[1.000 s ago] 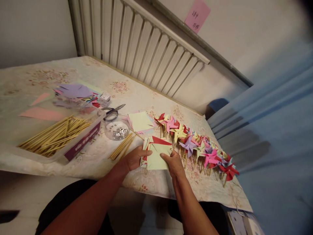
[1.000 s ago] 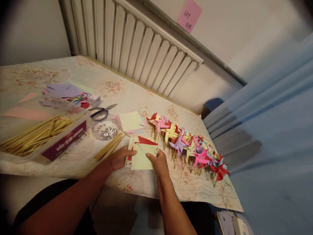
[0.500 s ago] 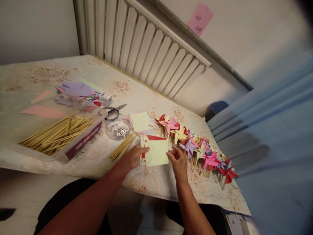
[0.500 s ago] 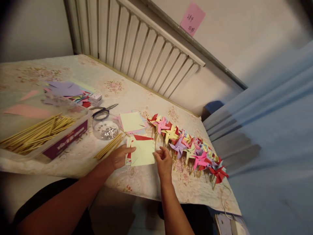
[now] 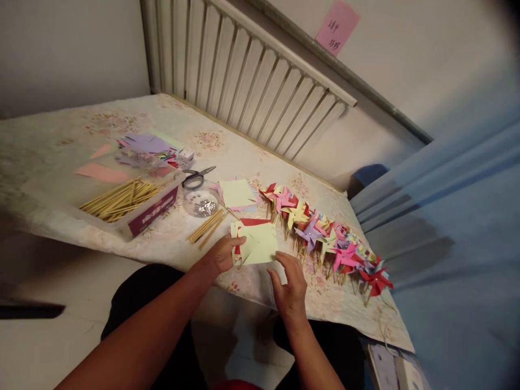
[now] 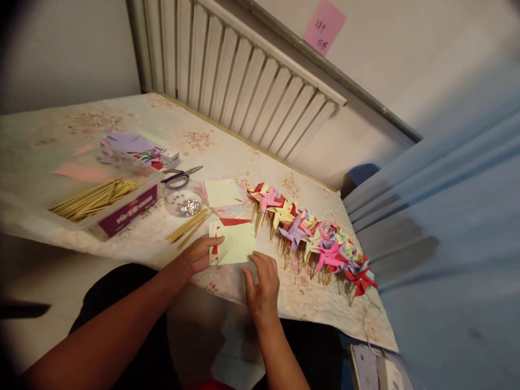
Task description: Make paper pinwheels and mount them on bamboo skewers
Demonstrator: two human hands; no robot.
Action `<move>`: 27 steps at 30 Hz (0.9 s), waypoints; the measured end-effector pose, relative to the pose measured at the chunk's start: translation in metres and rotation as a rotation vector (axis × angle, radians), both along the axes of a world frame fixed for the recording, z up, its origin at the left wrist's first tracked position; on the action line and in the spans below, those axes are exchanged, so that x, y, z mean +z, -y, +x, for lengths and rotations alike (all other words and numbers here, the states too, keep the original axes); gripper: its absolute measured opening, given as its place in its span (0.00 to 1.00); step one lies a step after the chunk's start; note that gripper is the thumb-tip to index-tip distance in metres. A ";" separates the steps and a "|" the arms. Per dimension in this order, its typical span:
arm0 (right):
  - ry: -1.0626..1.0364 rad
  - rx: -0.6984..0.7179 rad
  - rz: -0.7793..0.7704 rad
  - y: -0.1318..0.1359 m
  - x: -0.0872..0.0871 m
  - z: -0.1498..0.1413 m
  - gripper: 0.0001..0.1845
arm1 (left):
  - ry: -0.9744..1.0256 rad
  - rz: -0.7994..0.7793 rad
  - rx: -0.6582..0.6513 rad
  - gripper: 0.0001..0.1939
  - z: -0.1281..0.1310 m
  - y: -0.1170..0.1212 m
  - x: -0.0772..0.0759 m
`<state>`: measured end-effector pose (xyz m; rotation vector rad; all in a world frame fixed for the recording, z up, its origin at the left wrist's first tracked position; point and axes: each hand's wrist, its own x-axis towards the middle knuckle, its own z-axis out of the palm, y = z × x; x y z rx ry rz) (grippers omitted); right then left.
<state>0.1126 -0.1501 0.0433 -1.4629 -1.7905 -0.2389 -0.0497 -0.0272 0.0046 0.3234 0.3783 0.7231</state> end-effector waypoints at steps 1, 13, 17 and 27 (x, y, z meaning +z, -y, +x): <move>0.011 -0.004 0.021 0.005 0.002 0.002 0.16 | -0.003 -0.026 0.002 0.25 0.002 0.006 0.001; 0.103 0.155 -0.007 0.054 0.021 0.014 0.22 | -0.086 -0.040 0.115 0.22 0.028 0.070 0.049; 0.103 0.176 -0.049 0.060 0.023 0.014 0.22 | -0.087 0.006 0.107 0.24 0.033 0.086 0.059; 0.017 0.168 -0.077 0.069 0.022 0.022 0.19 | -0.093 0.067 0.097 0.24 0.037 0.105 0.063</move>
